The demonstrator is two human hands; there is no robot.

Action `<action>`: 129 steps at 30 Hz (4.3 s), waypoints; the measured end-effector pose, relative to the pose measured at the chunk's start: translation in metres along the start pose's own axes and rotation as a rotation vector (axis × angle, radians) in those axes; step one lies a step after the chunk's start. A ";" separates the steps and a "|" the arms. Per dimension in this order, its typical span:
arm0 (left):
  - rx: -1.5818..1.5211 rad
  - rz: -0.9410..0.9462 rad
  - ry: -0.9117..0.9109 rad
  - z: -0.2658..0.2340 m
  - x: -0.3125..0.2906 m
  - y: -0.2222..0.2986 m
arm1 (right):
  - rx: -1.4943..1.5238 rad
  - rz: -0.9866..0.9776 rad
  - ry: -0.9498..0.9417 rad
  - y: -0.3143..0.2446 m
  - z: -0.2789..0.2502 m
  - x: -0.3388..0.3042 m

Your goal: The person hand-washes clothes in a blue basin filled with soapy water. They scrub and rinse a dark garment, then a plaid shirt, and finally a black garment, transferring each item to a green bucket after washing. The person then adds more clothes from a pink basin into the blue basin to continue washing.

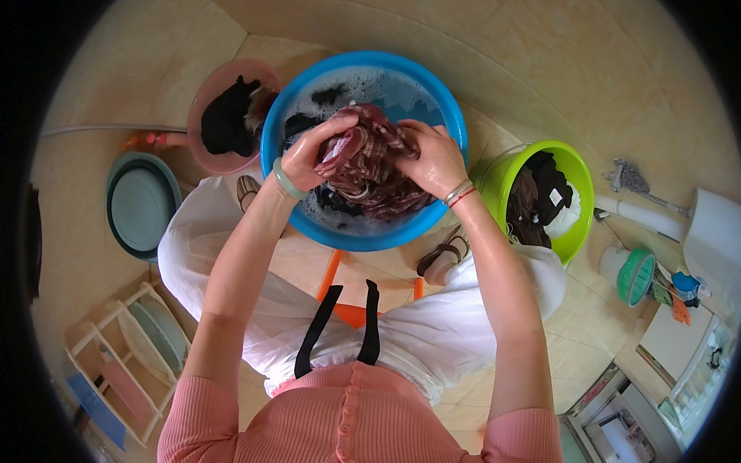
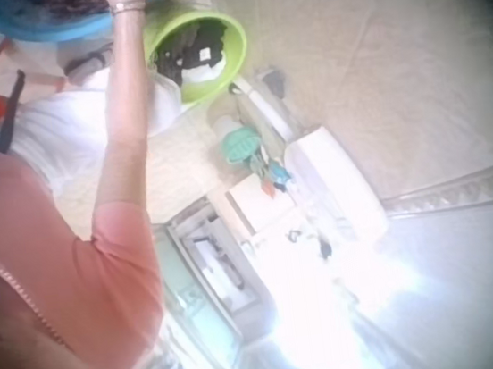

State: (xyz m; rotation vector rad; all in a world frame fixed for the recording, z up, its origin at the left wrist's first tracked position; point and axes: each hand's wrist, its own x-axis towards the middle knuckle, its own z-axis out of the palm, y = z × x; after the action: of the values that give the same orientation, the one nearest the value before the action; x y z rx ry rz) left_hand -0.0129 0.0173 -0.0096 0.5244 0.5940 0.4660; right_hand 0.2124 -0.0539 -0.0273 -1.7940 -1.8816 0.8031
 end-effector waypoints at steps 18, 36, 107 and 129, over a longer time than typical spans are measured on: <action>0.441 0.066 0.089 0.019 0.007 0.003 | 0.144 0.090 0.285 -0.003 -0.021 -0.002; 0.631 0.326 -0.046 0.034 0.005 -0.015 | 0.535 0.203 0.391 0.009 -0.004 0.005; 0.940 0.413 0.211 0.086 0.010 -0.067 | 0.945 0.215 0.128 0.041 0.048 -0.030; -0.200 -0.259 0.524 -0.049 0.039 -0.050 | 1.135 0.492 0.034 0.013 -0.004 -0.012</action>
State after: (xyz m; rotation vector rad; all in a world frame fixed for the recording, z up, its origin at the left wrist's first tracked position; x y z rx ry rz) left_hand -0.0023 0.0159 -0.0893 0.1240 1.0899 0.4100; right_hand 0.2257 -0.0649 -0.0313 -1.4169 -0.6043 1.5591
